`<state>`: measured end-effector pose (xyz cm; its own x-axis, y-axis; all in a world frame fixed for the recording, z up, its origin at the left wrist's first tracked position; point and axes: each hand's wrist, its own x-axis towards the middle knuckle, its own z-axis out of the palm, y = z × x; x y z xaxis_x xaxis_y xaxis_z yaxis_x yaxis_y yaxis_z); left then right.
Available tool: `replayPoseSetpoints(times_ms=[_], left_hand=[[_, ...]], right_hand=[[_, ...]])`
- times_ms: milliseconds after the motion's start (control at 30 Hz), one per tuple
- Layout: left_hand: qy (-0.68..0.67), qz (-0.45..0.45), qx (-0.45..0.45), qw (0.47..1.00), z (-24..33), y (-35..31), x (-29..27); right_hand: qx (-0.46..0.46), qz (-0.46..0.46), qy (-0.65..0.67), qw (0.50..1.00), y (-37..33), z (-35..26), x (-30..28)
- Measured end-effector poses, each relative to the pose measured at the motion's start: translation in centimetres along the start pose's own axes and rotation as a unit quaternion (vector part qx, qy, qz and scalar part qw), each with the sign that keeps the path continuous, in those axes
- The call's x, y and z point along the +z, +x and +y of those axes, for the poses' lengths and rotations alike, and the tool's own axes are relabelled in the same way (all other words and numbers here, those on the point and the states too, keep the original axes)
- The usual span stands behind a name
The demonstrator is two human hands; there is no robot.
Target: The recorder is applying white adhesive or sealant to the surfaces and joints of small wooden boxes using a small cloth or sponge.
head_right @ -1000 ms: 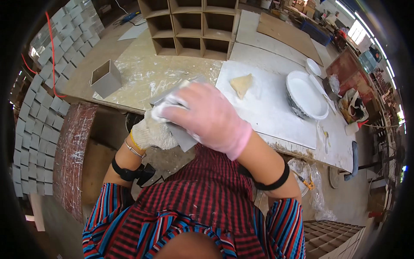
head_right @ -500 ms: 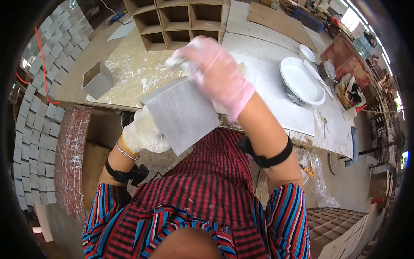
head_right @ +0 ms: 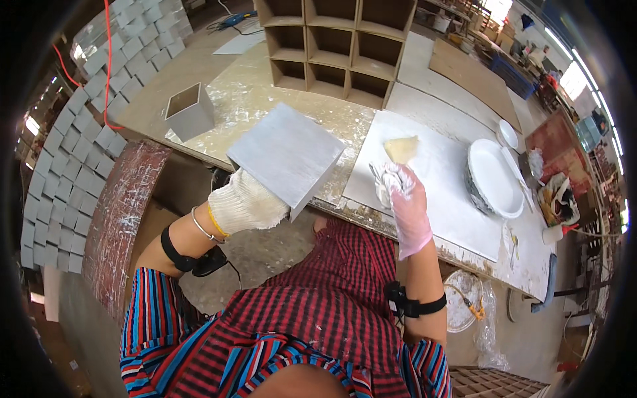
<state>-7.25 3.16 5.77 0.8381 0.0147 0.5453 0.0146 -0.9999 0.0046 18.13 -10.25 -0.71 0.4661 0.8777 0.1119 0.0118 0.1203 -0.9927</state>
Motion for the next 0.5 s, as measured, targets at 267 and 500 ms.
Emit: replayPoseSetpoints(times_ms=[267, 500], left_hand=[[0.108, -0.256, -0.174, 0.945, -5.3, 1.7, -4.8], [0.098, -0.302, -0.356, 0.879, -17.1, 3.1, -4.9]], right_hand=[[-0.009, 0.005, -0.005, 1.0, 0.0, 3.6, 0.6], [-0.007, 0.037, -0.003, 0.999, 0.0, 5.7, 0.4]])
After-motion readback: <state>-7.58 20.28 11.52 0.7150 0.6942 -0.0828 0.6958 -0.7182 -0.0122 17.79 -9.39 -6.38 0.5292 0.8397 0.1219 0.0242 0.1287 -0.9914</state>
